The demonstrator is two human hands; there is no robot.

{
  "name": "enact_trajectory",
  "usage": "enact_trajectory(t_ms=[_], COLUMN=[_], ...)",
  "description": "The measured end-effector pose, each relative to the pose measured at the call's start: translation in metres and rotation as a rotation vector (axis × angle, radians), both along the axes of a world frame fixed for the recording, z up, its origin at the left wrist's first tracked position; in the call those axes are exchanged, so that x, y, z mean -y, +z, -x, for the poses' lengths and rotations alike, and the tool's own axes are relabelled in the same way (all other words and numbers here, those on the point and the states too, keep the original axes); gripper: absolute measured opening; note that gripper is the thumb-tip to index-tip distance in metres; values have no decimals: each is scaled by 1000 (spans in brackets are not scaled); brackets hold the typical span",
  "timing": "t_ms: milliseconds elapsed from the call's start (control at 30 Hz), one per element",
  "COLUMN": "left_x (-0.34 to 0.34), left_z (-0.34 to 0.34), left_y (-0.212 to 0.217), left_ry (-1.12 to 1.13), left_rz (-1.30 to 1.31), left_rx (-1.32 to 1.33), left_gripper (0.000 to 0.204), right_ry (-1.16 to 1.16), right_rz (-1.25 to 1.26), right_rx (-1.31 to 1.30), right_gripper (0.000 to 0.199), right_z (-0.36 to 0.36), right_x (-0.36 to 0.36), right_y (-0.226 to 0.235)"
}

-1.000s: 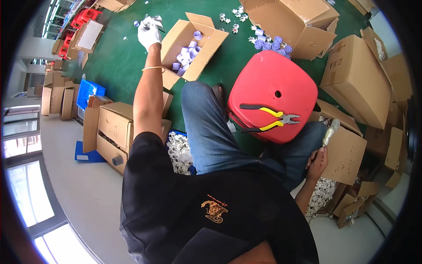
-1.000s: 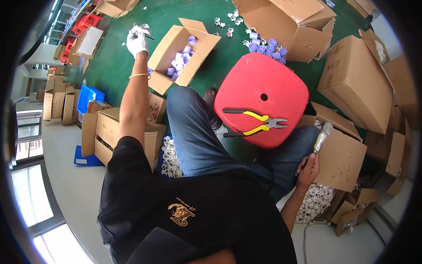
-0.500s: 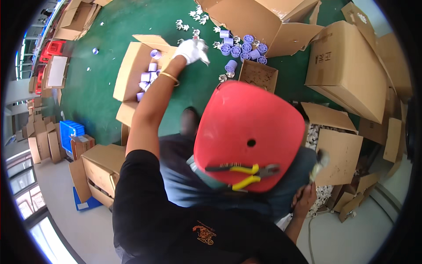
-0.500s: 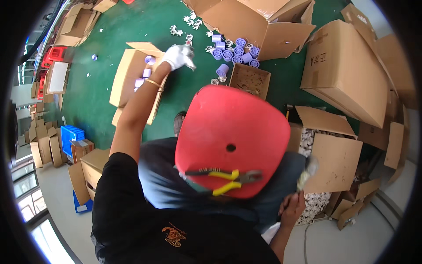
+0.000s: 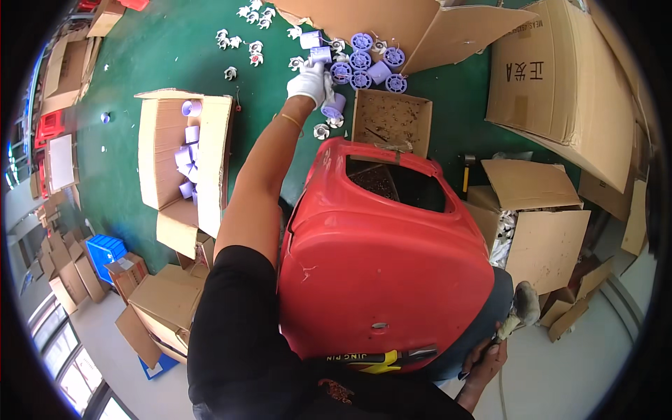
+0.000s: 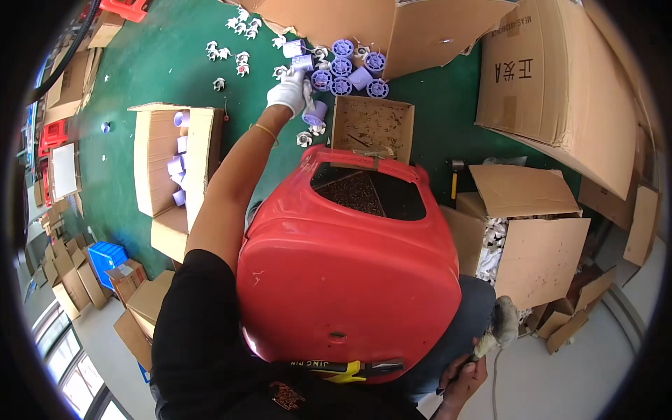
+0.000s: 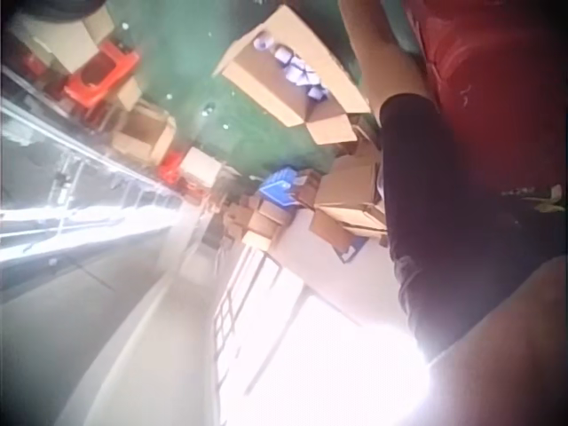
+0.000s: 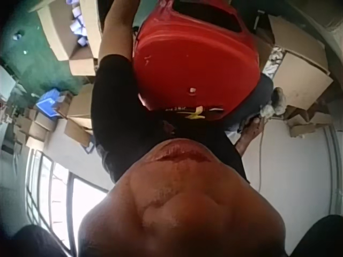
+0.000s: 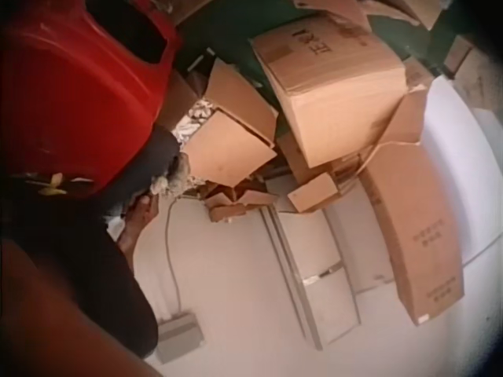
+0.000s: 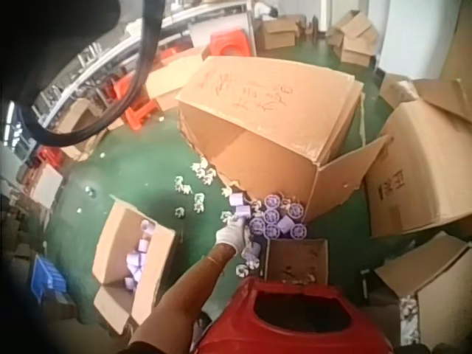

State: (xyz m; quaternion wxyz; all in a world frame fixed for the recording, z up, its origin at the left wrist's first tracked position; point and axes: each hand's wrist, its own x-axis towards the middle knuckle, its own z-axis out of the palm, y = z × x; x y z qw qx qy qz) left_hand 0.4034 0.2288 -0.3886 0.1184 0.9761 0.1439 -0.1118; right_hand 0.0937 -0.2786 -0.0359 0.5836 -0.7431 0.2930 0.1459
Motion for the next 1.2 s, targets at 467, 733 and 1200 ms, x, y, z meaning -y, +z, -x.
enact_trajectory(t_ms=[467,733,1200], left_x=[-28,105,173], left_z=[138,257,291], left_y=[293,426,415], left_ry=[-74,-663,-567], left_rz=[70,136,49], left_rx=[222,425,167], left_gripper=[32,55,57], right_ry=[143,241,180], right_rz=[-262,-287,-364], right_rx=[172,259,332], right_gripper=[51,40,30], right_z=[8,-4,4], right_x=[21,5,10], right_y=[-21,-23,-25])
